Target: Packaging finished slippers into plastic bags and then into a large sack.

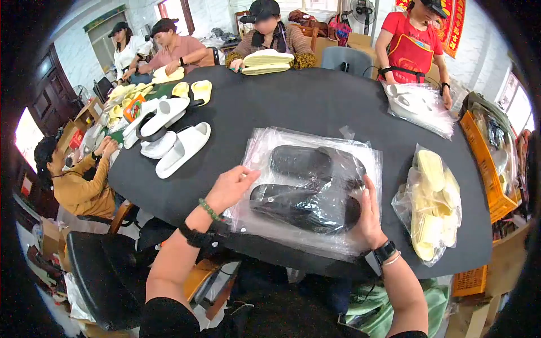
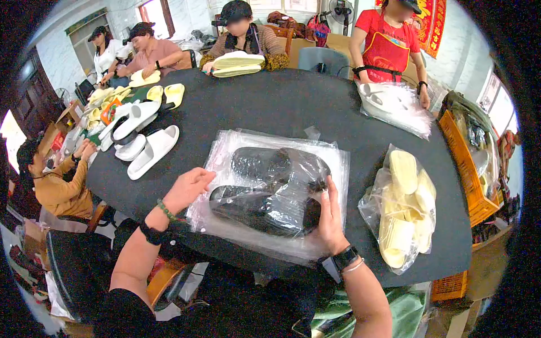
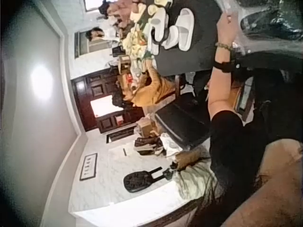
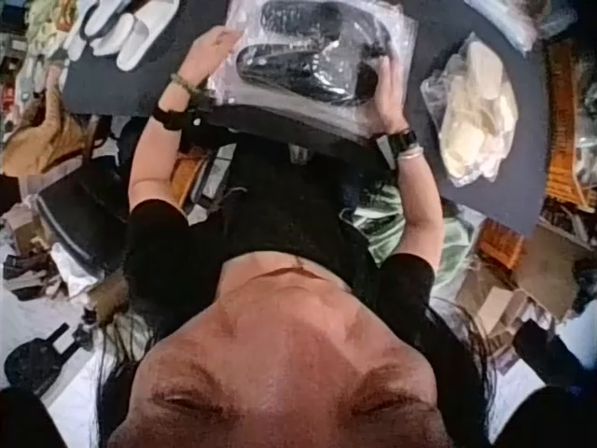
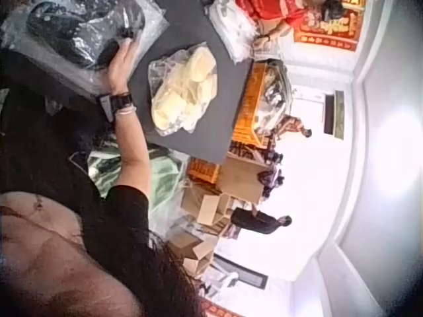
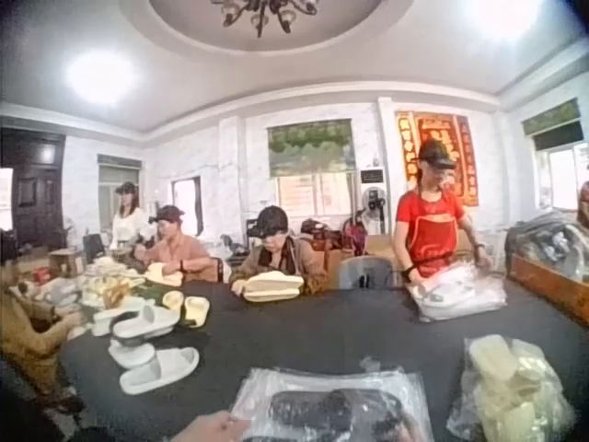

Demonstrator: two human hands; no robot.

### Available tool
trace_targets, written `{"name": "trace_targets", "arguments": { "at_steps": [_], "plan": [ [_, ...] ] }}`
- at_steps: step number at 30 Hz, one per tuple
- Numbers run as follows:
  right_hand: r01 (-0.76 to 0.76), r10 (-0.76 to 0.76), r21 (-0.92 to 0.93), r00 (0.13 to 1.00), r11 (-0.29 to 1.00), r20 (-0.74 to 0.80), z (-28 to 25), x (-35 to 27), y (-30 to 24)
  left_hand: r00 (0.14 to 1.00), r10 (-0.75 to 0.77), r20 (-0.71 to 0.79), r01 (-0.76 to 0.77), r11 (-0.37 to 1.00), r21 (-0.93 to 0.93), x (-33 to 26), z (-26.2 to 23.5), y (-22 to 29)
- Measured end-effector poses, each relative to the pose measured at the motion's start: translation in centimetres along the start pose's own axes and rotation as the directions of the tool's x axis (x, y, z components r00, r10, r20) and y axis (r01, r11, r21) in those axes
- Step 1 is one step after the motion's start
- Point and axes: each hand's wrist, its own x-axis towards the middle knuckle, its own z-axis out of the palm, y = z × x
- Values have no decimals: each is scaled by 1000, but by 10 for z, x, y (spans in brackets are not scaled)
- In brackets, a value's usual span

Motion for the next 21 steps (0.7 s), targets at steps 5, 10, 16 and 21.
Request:
{"name": "trace_targets", "arguments": {
  "at_steps": [5,10,16,21],
  "plan": [
    [41,-42,24,999,999,29,9,7,-9,995,18,98,-43,965,258,13,19,21],
    [81,-84,65,995,995,52,9,4,-9,960,211,186,-274,849,451,19,31,15],
    [127,-132,82,989,988,60,5,4,-9,993,-9,118,32,980,-196,29,15,-1],
    [132,-135,50,989,990,64,4,5,-7,925,-168,341,354,706,-613,25,-8,14]
  ]
}}
